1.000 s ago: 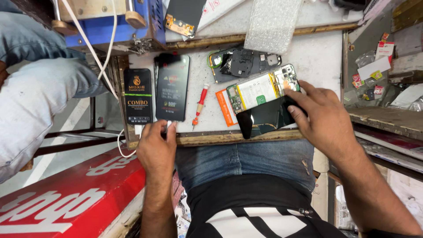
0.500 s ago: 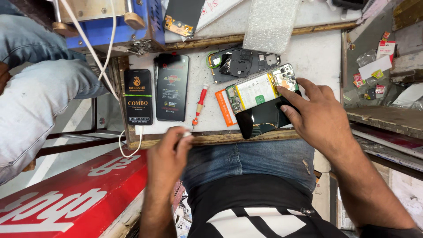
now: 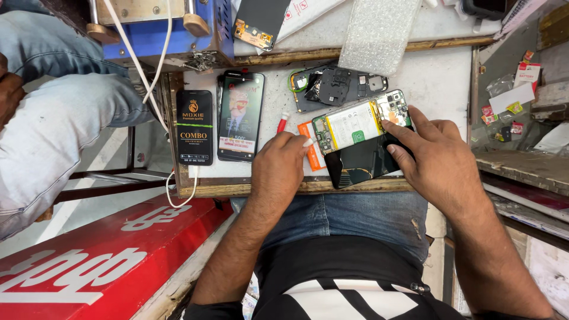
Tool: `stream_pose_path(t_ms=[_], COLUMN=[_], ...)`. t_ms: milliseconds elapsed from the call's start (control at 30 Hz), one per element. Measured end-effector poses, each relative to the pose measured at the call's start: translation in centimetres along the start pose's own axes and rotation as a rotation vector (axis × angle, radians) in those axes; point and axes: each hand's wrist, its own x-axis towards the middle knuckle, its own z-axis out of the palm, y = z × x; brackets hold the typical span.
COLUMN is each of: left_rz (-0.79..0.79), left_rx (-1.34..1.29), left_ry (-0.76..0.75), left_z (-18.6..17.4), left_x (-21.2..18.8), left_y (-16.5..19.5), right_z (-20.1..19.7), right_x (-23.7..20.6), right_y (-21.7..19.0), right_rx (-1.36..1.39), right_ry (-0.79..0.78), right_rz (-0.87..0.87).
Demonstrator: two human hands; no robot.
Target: The person repairs a disassembled smartphone on a workbench, using a red-handled screwdriver to unscrew and pry internal components, removing the battery and old screen assembly, then fitting a replacement screen and pressing it into place on the phone body.
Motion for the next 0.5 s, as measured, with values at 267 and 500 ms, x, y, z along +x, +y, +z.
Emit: stream_pose_path(t_ms=[267, 500], left_rz=[0.055, 0.069], left_rx=[0.019, 0.045], left_ry=[-0.038, -0.078], left_z=[-0.4, -0.2], left_x=[0.7, 0.8], left_y=[-0.1, -0.3], right_z=[0.5, 1.2], right_x=[0.3, 0.4], right_y=[1.0, 1.8], right_rx=[0.016, -0.007], right_ry=[-0.001, -0.004], right_rz=[-0.041, -0.051])
